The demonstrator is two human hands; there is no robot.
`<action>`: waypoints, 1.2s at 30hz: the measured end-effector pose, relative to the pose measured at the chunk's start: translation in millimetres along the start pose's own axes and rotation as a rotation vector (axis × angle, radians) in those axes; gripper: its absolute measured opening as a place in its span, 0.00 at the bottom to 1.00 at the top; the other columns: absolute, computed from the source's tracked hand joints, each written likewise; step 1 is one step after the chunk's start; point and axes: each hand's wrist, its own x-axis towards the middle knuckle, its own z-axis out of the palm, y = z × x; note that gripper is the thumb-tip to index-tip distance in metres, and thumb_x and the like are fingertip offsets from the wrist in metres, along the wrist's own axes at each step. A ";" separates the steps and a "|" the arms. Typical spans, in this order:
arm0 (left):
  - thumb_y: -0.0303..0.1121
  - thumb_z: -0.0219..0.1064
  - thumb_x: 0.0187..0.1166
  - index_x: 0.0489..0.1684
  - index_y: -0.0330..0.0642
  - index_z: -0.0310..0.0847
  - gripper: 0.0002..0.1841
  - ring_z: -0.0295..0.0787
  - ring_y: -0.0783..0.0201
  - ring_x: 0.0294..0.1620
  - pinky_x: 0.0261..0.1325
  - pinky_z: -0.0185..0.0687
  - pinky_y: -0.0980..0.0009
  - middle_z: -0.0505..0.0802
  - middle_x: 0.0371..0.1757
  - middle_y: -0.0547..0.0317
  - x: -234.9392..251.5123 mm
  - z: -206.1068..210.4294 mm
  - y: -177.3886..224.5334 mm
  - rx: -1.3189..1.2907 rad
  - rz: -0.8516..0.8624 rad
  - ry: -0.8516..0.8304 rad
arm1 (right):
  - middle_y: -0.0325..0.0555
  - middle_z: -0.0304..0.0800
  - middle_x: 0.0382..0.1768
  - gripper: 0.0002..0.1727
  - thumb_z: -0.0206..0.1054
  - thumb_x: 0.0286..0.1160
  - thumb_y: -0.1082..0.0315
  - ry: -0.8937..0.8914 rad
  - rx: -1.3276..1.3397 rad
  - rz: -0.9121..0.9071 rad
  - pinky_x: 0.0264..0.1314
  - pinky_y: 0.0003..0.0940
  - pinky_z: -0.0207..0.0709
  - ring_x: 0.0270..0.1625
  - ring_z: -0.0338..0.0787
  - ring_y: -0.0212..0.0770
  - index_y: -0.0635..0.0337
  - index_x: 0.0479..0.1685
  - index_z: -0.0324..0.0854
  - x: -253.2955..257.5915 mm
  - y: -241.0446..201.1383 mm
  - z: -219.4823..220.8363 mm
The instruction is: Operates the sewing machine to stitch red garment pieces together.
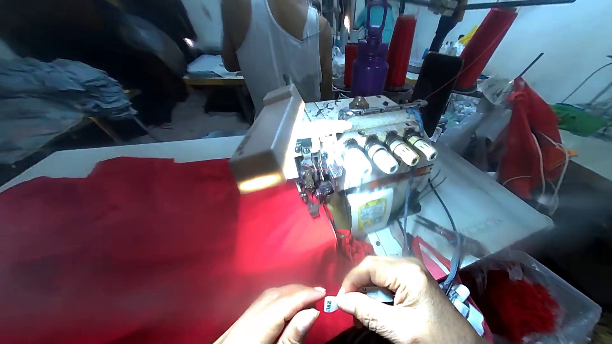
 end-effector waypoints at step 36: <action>0.21 0.61 0.79 0.35 0.34 0.90 0.09 0.88 0.85 0.35 0.44 0.85 0.83 0.93 0.32 0.72 10.6 -7.1 10.0 -0.156 -0.288 -0.133 | 0.49 0.94 0.41 0.09 0.71 0.77 0.68 -0.100 -0.163 -0.295 0.53 0.17 0.81 0.48 0.91 0.30 0.64 0.46 0.92 2.8 11.1 -12.8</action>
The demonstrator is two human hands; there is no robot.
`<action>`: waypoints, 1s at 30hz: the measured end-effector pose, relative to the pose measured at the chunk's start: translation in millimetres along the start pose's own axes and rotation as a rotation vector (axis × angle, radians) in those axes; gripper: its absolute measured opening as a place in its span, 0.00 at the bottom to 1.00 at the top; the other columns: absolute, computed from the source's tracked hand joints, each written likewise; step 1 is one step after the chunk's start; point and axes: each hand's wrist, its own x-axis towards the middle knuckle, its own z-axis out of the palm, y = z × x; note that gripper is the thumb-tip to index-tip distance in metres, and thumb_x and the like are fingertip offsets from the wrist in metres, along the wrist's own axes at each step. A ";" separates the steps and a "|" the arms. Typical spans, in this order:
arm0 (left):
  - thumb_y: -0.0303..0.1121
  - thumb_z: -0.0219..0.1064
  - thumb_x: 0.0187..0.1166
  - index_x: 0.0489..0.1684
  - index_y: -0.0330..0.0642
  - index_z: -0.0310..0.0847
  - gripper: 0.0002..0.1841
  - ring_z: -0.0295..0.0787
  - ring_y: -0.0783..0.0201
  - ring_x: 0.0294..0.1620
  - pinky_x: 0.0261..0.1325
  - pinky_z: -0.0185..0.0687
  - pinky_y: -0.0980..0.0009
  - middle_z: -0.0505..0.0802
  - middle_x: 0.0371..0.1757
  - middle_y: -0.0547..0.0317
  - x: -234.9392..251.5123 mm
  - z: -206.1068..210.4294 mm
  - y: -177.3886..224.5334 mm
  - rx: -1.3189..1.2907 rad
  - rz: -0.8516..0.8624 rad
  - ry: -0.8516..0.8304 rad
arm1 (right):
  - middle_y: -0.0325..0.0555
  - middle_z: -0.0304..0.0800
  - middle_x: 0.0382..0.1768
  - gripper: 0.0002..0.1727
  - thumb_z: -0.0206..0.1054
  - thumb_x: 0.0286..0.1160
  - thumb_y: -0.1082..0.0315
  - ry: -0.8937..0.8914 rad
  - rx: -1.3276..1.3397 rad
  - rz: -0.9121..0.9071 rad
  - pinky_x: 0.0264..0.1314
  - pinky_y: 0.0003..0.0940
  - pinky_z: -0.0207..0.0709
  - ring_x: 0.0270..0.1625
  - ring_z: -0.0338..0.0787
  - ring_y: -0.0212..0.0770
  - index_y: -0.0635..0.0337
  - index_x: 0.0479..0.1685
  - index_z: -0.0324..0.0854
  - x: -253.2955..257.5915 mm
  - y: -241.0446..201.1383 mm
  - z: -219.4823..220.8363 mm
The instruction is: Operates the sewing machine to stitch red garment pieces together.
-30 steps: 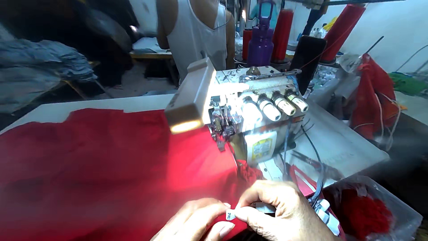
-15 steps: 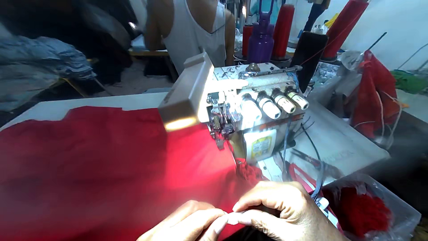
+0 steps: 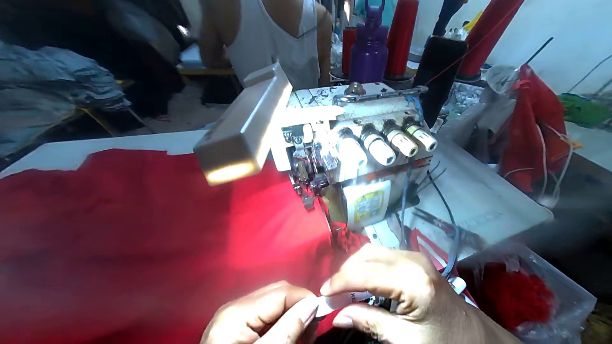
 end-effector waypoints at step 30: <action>0.29 0.67 0.82 0.44 0.27 0.88 0.10 0.88 0.75 0.53 0.62 0.77 0.84 0.94 0.45 0.43 11.0 5.7 -7.3 0.376 0.384 0.127 | 0.29 0.88 0.32 0.04 0.71 0.72 0.71 0.024 0.399 0.476 0.40 0.09 0.75 0.35 0.82 0.12 0.62 0.36 0.90 14.4 6.1 0.4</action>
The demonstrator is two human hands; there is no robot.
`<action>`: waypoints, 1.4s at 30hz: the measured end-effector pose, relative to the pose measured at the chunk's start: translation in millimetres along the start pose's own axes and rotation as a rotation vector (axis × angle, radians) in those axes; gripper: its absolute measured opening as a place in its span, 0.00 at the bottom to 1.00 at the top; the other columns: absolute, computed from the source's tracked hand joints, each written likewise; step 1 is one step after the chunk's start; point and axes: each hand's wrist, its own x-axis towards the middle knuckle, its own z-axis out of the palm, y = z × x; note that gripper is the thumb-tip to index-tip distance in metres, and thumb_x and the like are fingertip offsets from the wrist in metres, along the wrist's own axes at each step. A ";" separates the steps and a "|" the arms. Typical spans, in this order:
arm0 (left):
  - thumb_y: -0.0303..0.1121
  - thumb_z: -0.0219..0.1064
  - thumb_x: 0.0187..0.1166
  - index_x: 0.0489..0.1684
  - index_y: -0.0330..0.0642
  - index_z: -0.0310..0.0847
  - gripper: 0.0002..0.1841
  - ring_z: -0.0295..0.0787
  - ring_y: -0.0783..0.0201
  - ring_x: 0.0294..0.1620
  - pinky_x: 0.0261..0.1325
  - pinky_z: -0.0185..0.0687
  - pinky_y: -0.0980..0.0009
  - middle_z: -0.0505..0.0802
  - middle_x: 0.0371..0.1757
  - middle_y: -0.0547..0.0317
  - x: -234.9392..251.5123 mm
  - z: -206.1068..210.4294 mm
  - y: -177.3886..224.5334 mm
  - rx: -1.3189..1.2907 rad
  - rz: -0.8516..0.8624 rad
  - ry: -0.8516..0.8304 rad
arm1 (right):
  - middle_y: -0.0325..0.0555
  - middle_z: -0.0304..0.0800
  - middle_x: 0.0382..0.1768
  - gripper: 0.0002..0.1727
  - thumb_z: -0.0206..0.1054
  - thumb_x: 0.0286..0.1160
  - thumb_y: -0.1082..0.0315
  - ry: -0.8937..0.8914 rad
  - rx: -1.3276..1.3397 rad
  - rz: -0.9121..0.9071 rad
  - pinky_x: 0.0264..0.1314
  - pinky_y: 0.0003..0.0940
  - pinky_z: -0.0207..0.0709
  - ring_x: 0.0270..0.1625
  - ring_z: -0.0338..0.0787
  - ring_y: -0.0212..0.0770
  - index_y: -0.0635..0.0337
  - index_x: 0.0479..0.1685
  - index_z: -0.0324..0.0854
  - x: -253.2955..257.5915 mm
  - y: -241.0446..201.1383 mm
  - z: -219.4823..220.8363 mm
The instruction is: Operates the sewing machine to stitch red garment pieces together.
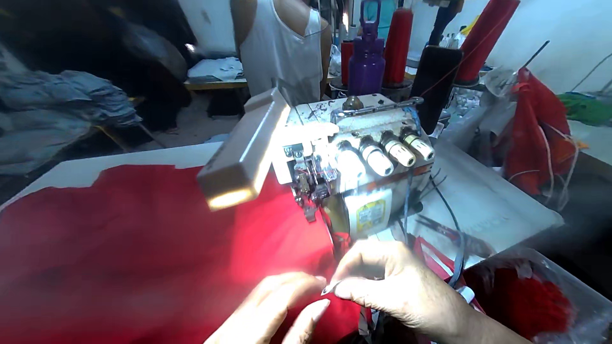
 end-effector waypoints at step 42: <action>0.33 0.60 0.86 0.42 0.41 0.87 0.09 0.88 0.55 0.43 0.57 0.76 0.60 0.91 0.36 0.50 55.3 -12.6 -72.4 0.706 0.695 0.180 | 0.43 0.96 0.41 0.08 0.67 0.79 0.69 0.104 -1.014 -1.090 0.64 0.37 0.77 0.53 0.92 0.39 0.56 0.41 0.93 63.6 33.8 -35.8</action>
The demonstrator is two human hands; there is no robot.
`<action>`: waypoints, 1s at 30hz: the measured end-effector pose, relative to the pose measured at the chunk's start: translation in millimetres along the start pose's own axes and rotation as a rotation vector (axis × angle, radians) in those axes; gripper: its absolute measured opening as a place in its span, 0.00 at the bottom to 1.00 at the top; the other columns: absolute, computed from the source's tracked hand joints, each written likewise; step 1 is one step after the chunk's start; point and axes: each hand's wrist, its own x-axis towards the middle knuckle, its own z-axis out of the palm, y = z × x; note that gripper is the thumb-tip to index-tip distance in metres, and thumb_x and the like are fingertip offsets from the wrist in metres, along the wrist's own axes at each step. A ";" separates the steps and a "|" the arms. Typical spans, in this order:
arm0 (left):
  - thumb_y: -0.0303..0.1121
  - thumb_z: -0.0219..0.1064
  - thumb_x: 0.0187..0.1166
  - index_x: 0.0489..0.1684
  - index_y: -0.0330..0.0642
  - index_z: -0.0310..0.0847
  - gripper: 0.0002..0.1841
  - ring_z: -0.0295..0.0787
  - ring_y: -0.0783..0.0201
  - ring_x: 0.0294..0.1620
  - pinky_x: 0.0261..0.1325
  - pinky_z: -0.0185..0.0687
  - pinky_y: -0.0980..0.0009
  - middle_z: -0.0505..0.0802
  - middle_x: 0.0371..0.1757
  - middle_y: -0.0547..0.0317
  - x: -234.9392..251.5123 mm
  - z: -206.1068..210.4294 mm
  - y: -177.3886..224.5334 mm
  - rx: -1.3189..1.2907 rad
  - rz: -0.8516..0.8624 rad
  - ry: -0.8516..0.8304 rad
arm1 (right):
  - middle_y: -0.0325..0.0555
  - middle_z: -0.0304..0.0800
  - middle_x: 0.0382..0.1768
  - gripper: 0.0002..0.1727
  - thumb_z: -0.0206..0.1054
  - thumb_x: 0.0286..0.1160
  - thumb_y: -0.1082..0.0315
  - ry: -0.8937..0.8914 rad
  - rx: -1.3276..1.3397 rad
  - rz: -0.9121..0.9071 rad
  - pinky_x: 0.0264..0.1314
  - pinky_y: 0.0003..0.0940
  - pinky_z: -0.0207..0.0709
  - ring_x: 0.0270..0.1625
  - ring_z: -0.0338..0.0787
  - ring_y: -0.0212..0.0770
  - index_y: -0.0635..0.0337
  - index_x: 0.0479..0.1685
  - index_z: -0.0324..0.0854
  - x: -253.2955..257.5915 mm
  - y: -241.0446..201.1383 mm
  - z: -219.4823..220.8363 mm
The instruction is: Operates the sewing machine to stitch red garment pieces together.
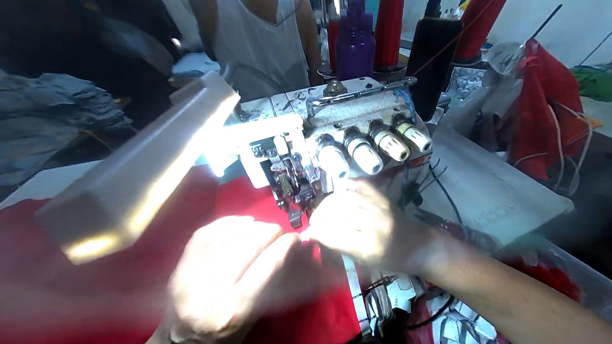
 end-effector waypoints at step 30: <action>0.48 0.58 0.89 0.49 0.49 0.91 0.18 0.88 0.54 0.52 0.60 0.77 0.56 0.92 0.45 0.50 -5.6 -11.4 -2.2 -0.142 -0.173 -0.270 | 0.46 0.94 0.36 0.11 0.62 0.74 0.78 -0.099 -0.155 -0.238 0.49 0.38 0.73 0.44 0.89 0.43 0.61 0.35 0.92 9.5 14.9 8.6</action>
